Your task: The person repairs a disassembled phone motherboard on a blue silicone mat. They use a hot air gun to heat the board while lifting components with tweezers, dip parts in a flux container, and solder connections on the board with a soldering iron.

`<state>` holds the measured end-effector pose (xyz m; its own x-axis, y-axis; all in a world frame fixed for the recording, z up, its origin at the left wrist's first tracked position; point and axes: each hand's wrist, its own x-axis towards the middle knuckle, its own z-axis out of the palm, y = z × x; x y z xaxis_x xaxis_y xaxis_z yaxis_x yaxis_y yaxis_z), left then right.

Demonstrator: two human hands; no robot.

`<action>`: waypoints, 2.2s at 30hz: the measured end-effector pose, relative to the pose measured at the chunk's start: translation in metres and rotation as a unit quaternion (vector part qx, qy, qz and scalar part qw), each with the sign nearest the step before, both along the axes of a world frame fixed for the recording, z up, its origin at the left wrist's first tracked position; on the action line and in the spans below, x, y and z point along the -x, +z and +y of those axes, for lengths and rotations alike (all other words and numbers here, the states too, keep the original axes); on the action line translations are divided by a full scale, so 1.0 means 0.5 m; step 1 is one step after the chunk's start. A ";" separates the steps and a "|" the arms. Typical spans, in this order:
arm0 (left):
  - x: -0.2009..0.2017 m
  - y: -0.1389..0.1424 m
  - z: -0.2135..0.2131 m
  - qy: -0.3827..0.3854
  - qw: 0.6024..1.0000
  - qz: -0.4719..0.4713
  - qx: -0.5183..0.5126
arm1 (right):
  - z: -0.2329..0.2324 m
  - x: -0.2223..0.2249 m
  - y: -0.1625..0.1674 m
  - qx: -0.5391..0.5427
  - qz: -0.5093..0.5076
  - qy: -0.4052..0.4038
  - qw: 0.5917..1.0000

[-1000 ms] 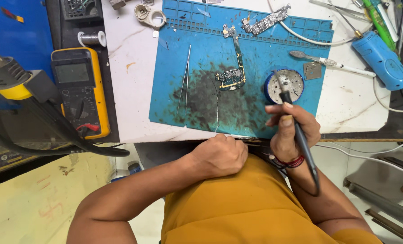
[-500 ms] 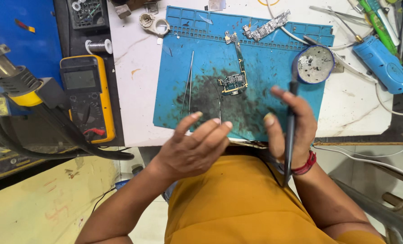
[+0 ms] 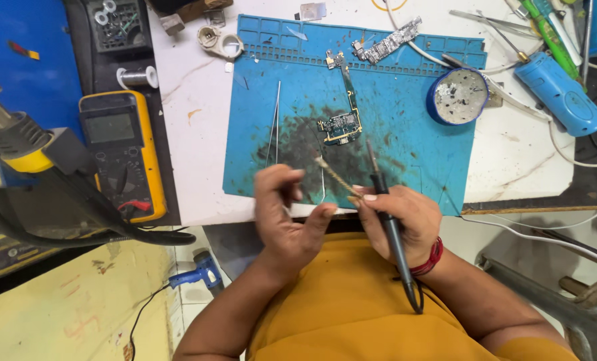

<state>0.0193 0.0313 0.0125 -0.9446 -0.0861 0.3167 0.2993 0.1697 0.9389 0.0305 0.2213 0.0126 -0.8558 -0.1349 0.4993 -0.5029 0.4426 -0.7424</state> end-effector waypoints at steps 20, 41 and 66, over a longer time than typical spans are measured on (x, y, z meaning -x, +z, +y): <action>-0.017 -0.089 -0.008 -0.044 0.944 -0.137 -0.298 | 0.378 0.125 -0.012 -0.393 -0.001 -0.254 0.884; -0.020 -0.079 -0.015 -0.054 0.959 -0.150 -0.234 | 0.005 0.198 0.055 -0.214 0.001 0.005 0.977; 0.106 0.008 -0.003 -0.057 0.956 -0.103 0.268 | 0.029 0.146 0.024 -0.238 0.008 -0.070 0.969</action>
<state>-0.0340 0.0299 0.0164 -0.9853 0.1440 0.0923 0.1626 0.6207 0.7670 -0.0423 0.2359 0.0246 -0.8753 -0.2358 0.4222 -0.4224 0.7980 -0.4300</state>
